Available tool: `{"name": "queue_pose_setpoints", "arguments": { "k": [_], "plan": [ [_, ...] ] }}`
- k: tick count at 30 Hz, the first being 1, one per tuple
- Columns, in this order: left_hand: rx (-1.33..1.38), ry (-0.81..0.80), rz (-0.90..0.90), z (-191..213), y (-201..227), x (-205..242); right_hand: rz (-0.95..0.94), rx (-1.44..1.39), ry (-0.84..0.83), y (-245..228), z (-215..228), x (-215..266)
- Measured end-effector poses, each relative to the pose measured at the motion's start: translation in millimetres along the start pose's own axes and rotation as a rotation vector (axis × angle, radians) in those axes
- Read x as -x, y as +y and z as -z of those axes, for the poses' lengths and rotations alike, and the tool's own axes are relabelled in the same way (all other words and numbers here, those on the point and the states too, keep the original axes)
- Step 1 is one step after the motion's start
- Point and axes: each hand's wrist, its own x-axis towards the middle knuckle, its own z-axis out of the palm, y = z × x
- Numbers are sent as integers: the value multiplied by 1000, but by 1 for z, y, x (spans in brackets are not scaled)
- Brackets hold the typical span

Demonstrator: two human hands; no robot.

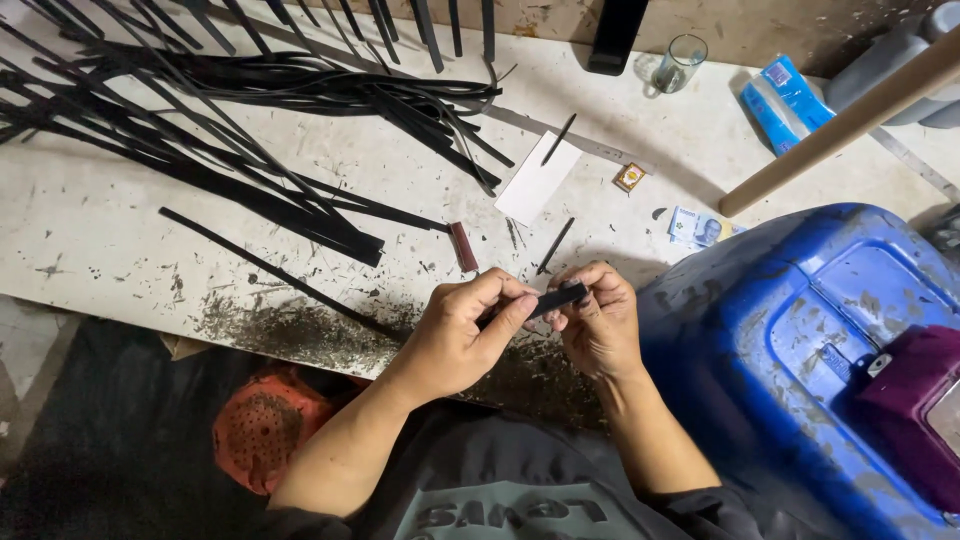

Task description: The person cuts a long black rubber strip into shorter pieces using scissors and a small purple device on a blue container. They then hang the cut strips on a wall rack using red clips and later resume cutting more strips.

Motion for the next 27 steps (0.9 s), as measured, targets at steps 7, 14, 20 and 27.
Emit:
{"name": "queue_pose_setpoints", "arguments": {
  "k": [7, 14, 20, 27],
  "plan": [
    [234, -44, 149, 7, -17, -3, 25, -5, -13, -3, -28, -14],
    [460, -58, 316, 12, -29, -2, -5, 18, 4, 1, -36, -22],
    [781, 158, 282, -1, -25, -9, 15, 222, -92, 4, -49, -18],
    [920, 374, 24, 12, -36, -2, 301, 1005, -298, -27, -85, 5]
  ]
}}
